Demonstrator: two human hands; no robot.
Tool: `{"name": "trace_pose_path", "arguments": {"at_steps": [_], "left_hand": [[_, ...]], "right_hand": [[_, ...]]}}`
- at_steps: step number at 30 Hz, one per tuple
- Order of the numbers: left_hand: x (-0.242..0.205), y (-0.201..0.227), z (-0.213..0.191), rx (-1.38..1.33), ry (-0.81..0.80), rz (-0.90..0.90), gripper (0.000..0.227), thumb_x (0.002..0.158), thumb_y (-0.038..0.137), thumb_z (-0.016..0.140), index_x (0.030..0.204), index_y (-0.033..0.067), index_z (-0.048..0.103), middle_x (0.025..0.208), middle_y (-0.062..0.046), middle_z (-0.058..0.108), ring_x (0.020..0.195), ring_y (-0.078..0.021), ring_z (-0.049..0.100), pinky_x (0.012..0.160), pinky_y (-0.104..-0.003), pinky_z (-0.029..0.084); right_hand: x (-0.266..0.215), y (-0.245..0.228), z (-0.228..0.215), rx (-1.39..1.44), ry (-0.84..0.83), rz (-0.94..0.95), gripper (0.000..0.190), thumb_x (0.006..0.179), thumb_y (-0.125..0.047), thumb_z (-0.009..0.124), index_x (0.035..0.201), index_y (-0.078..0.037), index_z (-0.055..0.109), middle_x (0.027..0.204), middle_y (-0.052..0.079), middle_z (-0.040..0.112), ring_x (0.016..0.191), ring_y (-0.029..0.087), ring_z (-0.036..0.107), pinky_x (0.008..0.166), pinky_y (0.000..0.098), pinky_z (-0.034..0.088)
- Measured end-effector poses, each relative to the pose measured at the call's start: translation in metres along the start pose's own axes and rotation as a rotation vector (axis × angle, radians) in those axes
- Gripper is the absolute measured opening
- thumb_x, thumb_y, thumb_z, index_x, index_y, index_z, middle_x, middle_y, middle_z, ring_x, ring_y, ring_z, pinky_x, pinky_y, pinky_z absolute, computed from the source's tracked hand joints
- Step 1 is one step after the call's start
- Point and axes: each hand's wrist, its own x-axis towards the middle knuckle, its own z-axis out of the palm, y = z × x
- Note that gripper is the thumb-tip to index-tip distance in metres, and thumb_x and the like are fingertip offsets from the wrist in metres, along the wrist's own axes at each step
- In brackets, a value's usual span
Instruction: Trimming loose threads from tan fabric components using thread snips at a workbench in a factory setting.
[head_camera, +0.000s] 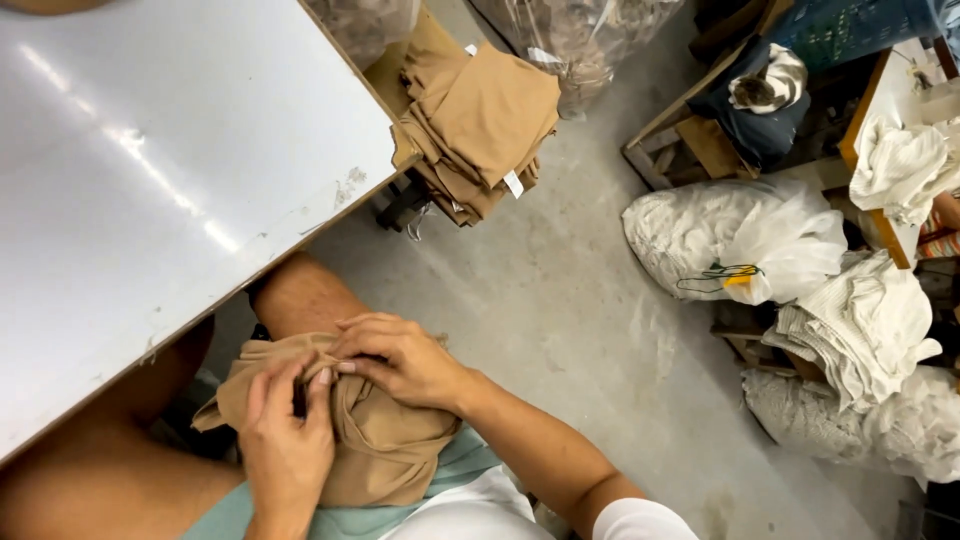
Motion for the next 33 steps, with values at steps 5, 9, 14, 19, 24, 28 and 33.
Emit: {"name": "trace_pose_path", "arguments": {"at_steps": [5, 9, 14, 19, 24, 28, 33], "left_hand": [[0.021, 0.064, -0.051, 0.029, 0.007, 0.220, 0.007, 0.099, 0.007, 0.071, 0.099, 0.0022, 0.076, 0.095, -0.009, 0.070, 0.083, -0.0191, 0.068, 0.083, -0.030, 0.054], [0.054, 0.067, -0.087, 0.027, -0.121, 0.313, 0.012, 0.085, 0.014, 0.081, 0.094, 0.0056, 0.078, 0.090, -0.009, 0.073, 0.071, -0.0169, 0.066, 0.067, -0.026, 0.053], [0.126, -0.051, -0.087, 0.650, 0.043, 0.180, 0.040, 0.113, 0.023, 0.080, 0.141, -0.0030, 0.070, 0.128, -0.029, 0.063, 0.112, -0.0493, 0.063, 0.093, -0.056, 0.050], [0.151, -0.134, -0.082, 0.960, 0.153, 0.348, 0.038, 0.107, 0.031, 0.087, 0.139, 0.0115, 0.082, 0.126, -0.015, 0.067, 0.108, -0.0338, 0.068, 0.077, -0.044, 0.058], [0.136, -0.076, -0.076, 0.931, 0.186, 0.384, 0.037, 0.102, 0.030, 0.088, 0.133, 0.0101, 0.084, 0.138, -0.018, 0.073, 0.128, -0.0362, 0.066, 0.101, -0.047, 0.050], [0.064, 0.031, -0.067, 0.026, -0.186, 0.498, 0.041, 0.102, 0.025, 0.062, 0.133, -0.0016, 0.063, 0.133, -0.021, 0.067, 0.122, -0.0376, 0.065, 0.107, -0.046, 0.049], [0.023, 0.087, -0.059, 0.045, -0.336, 0.684, 0.059, 0.104, 0.050, 0.052, 0.137, 0.0011, 0.058, 0.127, -0.020, 0.065, 0.101, -0.0377, 0.069, 0.079, -0.046, 0.057]], "right_hand": [[-0.010, -0.039, -0.019, 0.272, 0.034, -0.078, 0.023, 0.112, -0.024, 0.047, 0.105, -0.004, 0.059, 0.108, 0.012, 0.067, 0.103, 0.029, 0.069, 0.094, 0.0401, 0.058], [-0.020, -0.052, -0.027, 0.512, -0.220, 0.096, 0.025, 0.115, -0.026, 0.044, 0.116, -0.007, 0.060, 0.097, -0.002, 0.063, 0.085, 0.012, 0.059, 0.077, 0.0250, 0.049], [-0.022, -0.074, -0.032, 0.821, -0.210, 0.375, 0.016, 0.109, -0.029, 0.059, 0.099, -0.016, 0.061, 0.090, -0.010, 0.053, 0.083, 0.000, 0.049, 0.073, 0.0150, 0.041], [-0.030, -0.093, -0.046, 0.735, -0.317, 0.432, 0.014, 0.107, -0.030, 0.061, 0.100, -0.018, 0.060, 0.082, -0.013, 0.046, 0.075, 0.000, 0.039, 0.067, 0.0171, 0.033], [-0.023, -0.095, -0.050, 0.723, -0.402, 0.410, 0.016, 0.108, -0.032, 0.060, 0.103, -0.017, 0.063, 0.085, -0.014, 0.054, 0.077, -0.001, 0.046, 0.070, 0.0166, 0.038], [-0.019, -0.101, -0.050, 0.395, -0.432, 0.350, 0.024, 0.110, -0.031, 0.053, 0.101, -0.010, 0.061, 0.093, -0.003, 0.065, 0.089, 0.008, 0.059, 0.081, 0.0263, 0.049], [-0.006, -0.111, -0.060, 0.309, -0.497, 0.137, 0.050, 0.099, -0.045, 0.060, 0.114, 0.002, 0.067, 0.124, 0.015, 0.068, 0.117, 0.023, 0.064, 0.099, 0.0370, 0.054]]}}
